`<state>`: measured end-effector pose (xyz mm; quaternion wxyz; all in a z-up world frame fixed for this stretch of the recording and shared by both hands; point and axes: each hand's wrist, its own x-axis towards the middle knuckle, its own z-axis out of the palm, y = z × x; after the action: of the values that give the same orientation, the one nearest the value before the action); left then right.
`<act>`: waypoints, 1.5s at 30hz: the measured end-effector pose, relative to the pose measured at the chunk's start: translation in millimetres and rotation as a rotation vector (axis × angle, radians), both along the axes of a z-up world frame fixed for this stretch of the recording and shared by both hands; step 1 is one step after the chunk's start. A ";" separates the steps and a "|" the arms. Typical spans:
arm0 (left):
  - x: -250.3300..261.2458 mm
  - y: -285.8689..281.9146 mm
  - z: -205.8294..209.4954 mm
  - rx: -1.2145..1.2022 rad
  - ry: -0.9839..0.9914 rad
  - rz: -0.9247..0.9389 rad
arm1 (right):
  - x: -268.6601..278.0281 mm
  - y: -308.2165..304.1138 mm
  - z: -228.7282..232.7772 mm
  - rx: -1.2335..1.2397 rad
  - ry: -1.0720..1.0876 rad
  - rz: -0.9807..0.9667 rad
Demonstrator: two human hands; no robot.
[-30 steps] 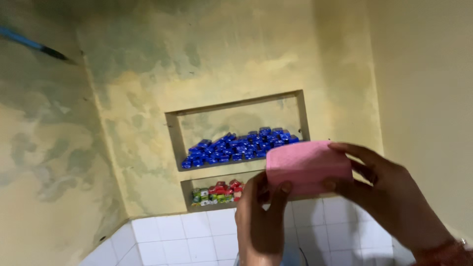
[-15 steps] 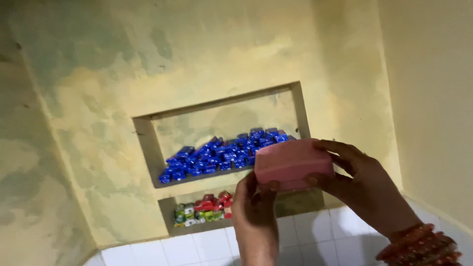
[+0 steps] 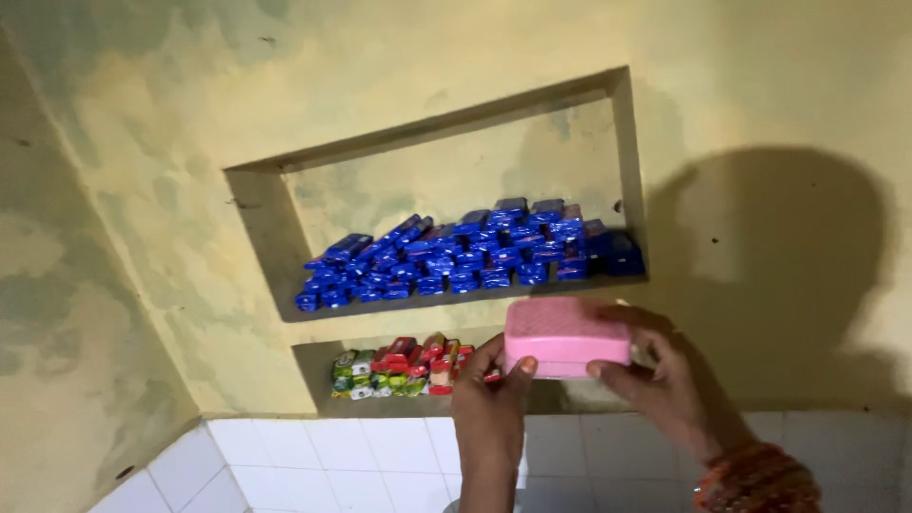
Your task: The person washes a soap case and a mug in a tub of water, places them onto a shelf, and carries a bucket to another room, setting it on the floor.
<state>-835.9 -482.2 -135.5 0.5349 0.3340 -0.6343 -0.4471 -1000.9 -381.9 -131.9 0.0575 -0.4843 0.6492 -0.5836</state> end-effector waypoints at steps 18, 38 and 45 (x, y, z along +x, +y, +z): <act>-114.1 -209.2 -174.8 0.125 -0.316 0.188 | -112.4 -202.4 -168.9 -0.260 0.047 0.292; -187.1 -298.5 -292.1 0.050 -0.180 0.349 | -168.8 -300.5 -264.6 0.446 0.142 0.006; -194.4 -266.2 -267.6 0.053 -0.055 0.376 | -163.5 -288.0 -253.9 0.381 0.271 0.004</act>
<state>-1030.3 -748.5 -403.1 0.5826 0.4726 -0.5632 -0.3464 -1164.4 -669.9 -385.8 0.0610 -0.5399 0.7485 -0.3801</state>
